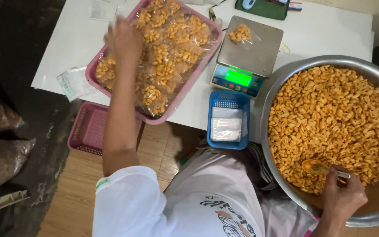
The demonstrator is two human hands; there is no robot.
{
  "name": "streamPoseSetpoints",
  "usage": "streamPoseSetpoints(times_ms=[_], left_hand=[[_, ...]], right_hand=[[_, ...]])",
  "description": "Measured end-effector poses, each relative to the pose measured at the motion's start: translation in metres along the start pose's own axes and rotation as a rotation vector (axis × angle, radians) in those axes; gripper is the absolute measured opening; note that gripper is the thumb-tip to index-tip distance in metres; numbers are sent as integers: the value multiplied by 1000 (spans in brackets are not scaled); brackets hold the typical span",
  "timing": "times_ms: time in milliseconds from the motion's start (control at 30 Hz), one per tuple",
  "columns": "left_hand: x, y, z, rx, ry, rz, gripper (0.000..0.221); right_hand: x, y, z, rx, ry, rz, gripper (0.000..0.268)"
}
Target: Scooping nuts from a large bowl into small plastic bags, weighing them on a digital scale, and organizing the finished bags in a tray.
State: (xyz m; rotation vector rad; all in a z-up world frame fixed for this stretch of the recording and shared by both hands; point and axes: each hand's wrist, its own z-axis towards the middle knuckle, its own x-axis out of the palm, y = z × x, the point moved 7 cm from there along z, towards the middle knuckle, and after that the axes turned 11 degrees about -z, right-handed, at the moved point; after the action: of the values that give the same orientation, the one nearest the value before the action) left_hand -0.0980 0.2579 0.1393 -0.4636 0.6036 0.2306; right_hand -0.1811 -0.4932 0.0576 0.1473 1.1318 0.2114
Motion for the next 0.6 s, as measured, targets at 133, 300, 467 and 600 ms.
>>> streamPoseSetpoints(times_ms=[133,300,467,600], left_hand=[[0,-1,-47,-315,538,-80,45],[47,-120,-168,182,271,-389,62],[60,-232,-313,456,1073,-491,55],[90,-220,-300,292,1231,-461,26]], right_hand=[[20,-25,1,-23,4,-144,12],[20,-52,35,81,45,-389,50],[49,-75,58,-87,-157,-611,22],[38,3,49,-22,93,-249,16]])
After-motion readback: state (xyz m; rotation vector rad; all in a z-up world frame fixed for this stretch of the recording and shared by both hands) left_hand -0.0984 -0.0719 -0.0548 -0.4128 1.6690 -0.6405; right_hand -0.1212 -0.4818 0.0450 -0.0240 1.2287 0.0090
